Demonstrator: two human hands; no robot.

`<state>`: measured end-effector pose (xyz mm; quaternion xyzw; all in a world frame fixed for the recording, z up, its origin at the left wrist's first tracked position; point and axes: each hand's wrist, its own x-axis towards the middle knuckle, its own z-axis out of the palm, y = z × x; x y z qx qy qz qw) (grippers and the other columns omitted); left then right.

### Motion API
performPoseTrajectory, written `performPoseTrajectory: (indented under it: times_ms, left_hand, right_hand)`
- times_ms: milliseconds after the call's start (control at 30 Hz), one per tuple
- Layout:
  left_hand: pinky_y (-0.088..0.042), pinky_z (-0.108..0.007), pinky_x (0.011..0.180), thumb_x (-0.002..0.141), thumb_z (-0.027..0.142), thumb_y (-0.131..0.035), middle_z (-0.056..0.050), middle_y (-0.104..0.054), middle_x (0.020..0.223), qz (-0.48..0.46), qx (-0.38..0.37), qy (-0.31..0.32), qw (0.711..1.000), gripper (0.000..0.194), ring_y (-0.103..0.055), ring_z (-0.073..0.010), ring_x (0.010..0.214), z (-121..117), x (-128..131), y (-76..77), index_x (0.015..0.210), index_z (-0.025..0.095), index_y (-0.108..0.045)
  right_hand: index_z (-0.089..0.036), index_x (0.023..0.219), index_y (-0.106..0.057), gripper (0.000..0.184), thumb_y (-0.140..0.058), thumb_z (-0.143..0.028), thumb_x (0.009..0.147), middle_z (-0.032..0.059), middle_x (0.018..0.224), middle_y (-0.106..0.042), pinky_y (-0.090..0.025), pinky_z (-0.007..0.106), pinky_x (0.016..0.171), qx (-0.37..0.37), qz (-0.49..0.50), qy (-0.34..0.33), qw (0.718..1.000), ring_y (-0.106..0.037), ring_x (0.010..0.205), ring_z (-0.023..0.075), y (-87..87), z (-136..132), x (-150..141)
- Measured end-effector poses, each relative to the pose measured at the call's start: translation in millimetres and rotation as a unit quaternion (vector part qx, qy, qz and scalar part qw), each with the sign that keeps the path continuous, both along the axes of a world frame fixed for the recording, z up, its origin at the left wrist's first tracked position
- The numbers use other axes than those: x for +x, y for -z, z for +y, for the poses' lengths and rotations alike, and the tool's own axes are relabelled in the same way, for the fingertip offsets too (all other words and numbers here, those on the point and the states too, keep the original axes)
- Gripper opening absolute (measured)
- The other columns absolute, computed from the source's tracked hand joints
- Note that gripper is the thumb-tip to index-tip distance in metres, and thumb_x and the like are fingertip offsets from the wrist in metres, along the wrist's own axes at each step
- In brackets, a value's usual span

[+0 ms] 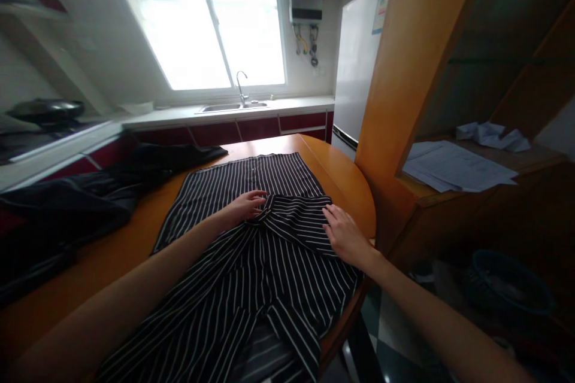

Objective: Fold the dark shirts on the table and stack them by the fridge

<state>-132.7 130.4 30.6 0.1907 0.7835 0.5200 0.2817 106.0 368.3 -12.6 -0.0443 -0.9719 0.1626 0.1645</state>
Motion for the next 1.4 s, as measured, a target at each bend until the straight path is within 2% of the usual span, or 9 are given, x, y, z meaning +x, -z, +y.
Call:
performPoseTrajectory:
  times_ms: [200, 333, 600, 833, 933, 1033, 1133, 1267, 1400]
  left_hand:
    - [-0.05, -0.018, 0.056, 0.061, 0.0, -0.076, -0.005, -0.066, 0.105, 0.103, -0.047, 0.015, 0.993, 0.068, -0.061, -0.0096, 0.067, 26.5, -1.6, -10.5, 0.126, 0.017, -0.065]
    - [-0.052, -0.019, 0.063, 0.066, 0.004, -0.073, -0.005, -0.066, 0.109, 0.176, -0.049, 0.038, 0.982, 0.062, -0.064, -0.0114, 0.074, 15.3, -3.0, -11.3, 0.126, 0.019, -0.067]
    - [-0.054, -0.024, 0.083, 0.068, 0.006, -0.075, -0.005, -0.073, 0.107, 0.221, -0.113, 0.044, 0.968, 0.046, -0.069, -0.019, 0.093, -1.0, 2.1, 6.3, 0.113, 0.016, -0.075]
    - [-0.056, -0.026, 0.078, 0.07, 0.006, -0.072, -0.01, -0.068, 0.123, 0.284, -0.091, 0.011, 0.955, 0.048, -0.068, -0.0169, 0.084, -0.2, 11.4, 7.6, 0.117, 0.014, -0.074]
    - [-0.056, -0.026, 0.074, 0.073, 0.006, -0.07, -0.009, -0.072, 0.109, 0.27, -0.073, 0.021, 0.96, 0.045, -0.067, -0.0152, 0.075, -3.1, 11.1, 4.7, 0.117, 0.012, -0.073]
    - [-0.055, -0.026, 0.069, 0.075, 0.008, -0.07, -0.004, -0.074, 0.09, 0.226, -0.059, 0.042, 0.972, 0.047, -0.065, -0.0142, 0.068, -9.7, 10.0, 6.6, 0.122, 0.012, -0.071]
    - [-0.053, -0.024, 0.062, 0.072, 0.013, -0.075, -0.003, -0.072, 0.089, 0.196, -0.077, 0.061, 0.976, 0.053, -0.06, -0.0113, 0.06, -21.0, 6.8, 8.9, 0.125, 0.014, -0.069]
    - [-0.054, -0.026, 0.073, 0.074, 0.016, -0.073, -0.01, -0.066, 0.116, 0.281, -0.075, -0.003, 0.957, 0.041, -0.062, -0.0118, 0.07, -42.0, -6.2, -7.5, 0.116, 0.015, -0.073]
    - [-0.052, -0.028, 0.081, 0.084, 0.018, -0.062, -0.009, -0.071, 0.105, 0.311, -0.073, 0.007, 0.948, 0.029, -0.066, -0.0163, 0.084, -70.3, -24.7, -36.4, 0.11, 0.015, -0.074]
  right_hand:
    - [-0.006, 0.155, -0.031, 0.066, -0.029, -0.046, 0.103, 0.015, 0.163, -0.025, -0.019, 0.045, 0.123, 0.022, -0.097, 0.033, 0.994, -0.02, 0.151, 0.0252, 16.8, -3.0, 10.5]
    - [-0.007, 0.156, -0.029, 0.071, -0.025, -0.054, 0.102, 0.0146, 0.163, -0.023, -0.017, 0.046, 0.123, 0.033, -0.102, 0.04, 0.993, -0.018, 0.151, 0.0245, 22.5, -2.1, 10.2]
    - [-0.008, 0.156, -0.03, 0.074, -0.024, -0.057, 0.101, 0.0137, 0.163, -0.022, -0.015, 0.047, 0.123, 0.041, -0.117, 0.04, 0.991, -0.017, 0.152, 0.0242, 19.3, -3.4, 11.2]
    - [-0.005, 0.156, -0.027, 0.075, -0.022, -0.055, 0.101, 0.0164, 0.163, -0.019, -0.014, 0.05, 0.122, 0.032, -0.12, 0.078, 0.989, -0.015, 0.152, 0.0264, 3.2, 0.2, -4.4]
    - [-0.002, 0.156, -0.026, 0.073, -0.022, -0.052, 0.102, 0.0181, 0.163, -0.02, -0.015, 0.053, 0.121, 0.033, -0.109, 0.097, 0.989, -0.016, 0.152, 0.0285, -1.9, 3.5, -23.8]
    - [-0.006, 0.157, -0.023, 0.069, -0.022, -0.047, 0.102, 0.0156, 0.164, -0.017, -0.016, 0.051, 0.122, 0.038, -0.091, 0.065, 0.993, -0.014, 0.152, 0.0267, 0.4, 6.6, -41.6]
    - [-0.007, 0.156, -0.026, 0.068, -0.022, -0.047, 0.102, 0.0158, 0.164, -0.019, -0.015, 0.05, 0.122, 0.045, -0.106, 0.036, 0.993, -0.014, 0.152, 0.0257, 7.7, 9.1, -50.3]
    - [-0.008, 0.156, -0.029, 0.069, -0.022, -0.05, 0.102, 0.0152, 0.164, -0.02, -0.015, 0.051, 0.122, 0.05, -0.113, 0.033, 0.992, -0.015, 0.152, 0.0255, 17.4, 12.5, -51.0]
    - [-0.009, 0.156, -0.028, 0.071, -0.022, -0.053, 0.101, 0.0137, 0.164, -0.019, -0.016, 0.05, 0.122, 0.051, -0.099, 0.04, 0.993, -0.015, 0.152, 0.0251, 25.3, 16.0, -50.4]
